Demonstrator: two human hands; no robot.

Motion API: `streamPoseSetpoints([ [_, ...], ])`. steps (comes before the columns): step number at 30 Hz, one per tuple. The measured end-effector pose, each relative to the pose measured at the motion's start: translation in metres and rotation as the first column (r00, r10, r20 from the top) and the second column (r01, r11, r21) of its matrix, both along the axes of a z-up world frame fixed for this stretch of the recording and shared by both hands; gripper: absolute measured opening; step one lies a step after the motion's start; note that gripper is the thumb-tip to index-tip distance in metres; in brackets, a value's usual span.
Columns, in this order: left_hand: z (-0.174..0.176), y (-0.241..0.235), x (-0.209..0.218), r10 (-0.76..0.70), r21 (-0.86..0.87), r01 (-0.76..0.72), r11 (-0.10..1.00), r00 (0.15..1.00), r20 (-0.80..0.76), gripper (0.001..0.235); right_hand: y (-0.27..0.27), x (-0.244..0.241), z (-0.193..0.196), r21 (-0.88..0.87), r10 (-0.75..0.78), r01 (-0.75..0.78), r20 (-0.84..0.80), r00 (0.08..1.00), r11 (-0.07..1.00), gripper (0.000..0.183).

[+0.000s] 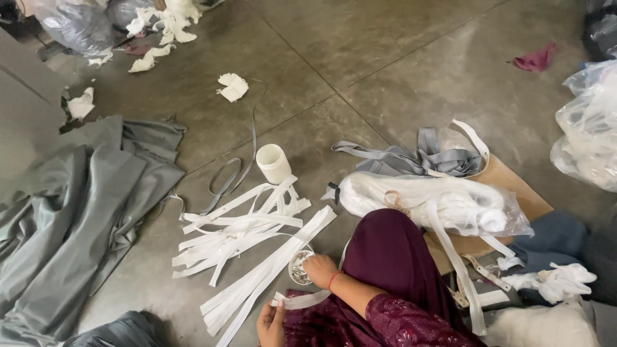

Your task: Attaching metal sliders to fabric strips for garment manufacturing.

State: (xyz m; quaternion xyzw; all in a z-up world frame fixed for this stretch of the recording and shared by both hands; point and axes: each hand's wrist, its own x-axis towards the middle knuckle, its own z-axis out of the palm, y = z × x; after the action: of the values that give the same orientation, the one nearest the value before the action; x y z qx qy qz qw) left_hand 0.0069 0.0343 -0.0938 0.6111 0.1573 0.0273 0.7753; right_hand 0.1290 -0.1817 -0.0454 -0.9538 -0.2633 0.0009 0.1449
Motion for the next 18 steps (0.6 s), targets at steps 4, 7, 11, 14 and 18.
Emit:
streamPoseSetpoints([
  [4,0.0,0.001,-0.006,0.024,-0.035,-0.024,0.999,1.0,-0.017,0.012,-0.001,-0.004,0.03,0.136,-0.023,0.027,-0.03,0.999,0.99,0.009],
  [7,0.002,-0.001,-0.008,0.045,-0.048,-0.046,0.998,0.999,-0.027,0.013,-0.003,-0.017,0.065,0.22,-0.016,0.043,-0.124,0.992,0.975,0.006],
  [11,0.013,-0.014,-0.007,-0.032,-0.028,0.033,0.999,0.999,0.031,0.018,-0.013,-0.039,0.1,0.512,0.13,0.037,-0.285,0.95,0.858,0.013],
  [14,0.035,-0.031,-0.009,-0.128,-0.04,0.13,0.991,0.99,0.058,0.026,-0.021,-0.059,0.118,0.626,0.214,0.021,-0.298,0.93,0.779,0.014],
  [18,0.043,-0.042,-0.012,-0.271,-0.002,0.272,0.962,0.96,0.063,0.031,-0.023,-0.071,0.105,0.613,0.184,0.123,-0.413,0.892,0.78,0.016],
])
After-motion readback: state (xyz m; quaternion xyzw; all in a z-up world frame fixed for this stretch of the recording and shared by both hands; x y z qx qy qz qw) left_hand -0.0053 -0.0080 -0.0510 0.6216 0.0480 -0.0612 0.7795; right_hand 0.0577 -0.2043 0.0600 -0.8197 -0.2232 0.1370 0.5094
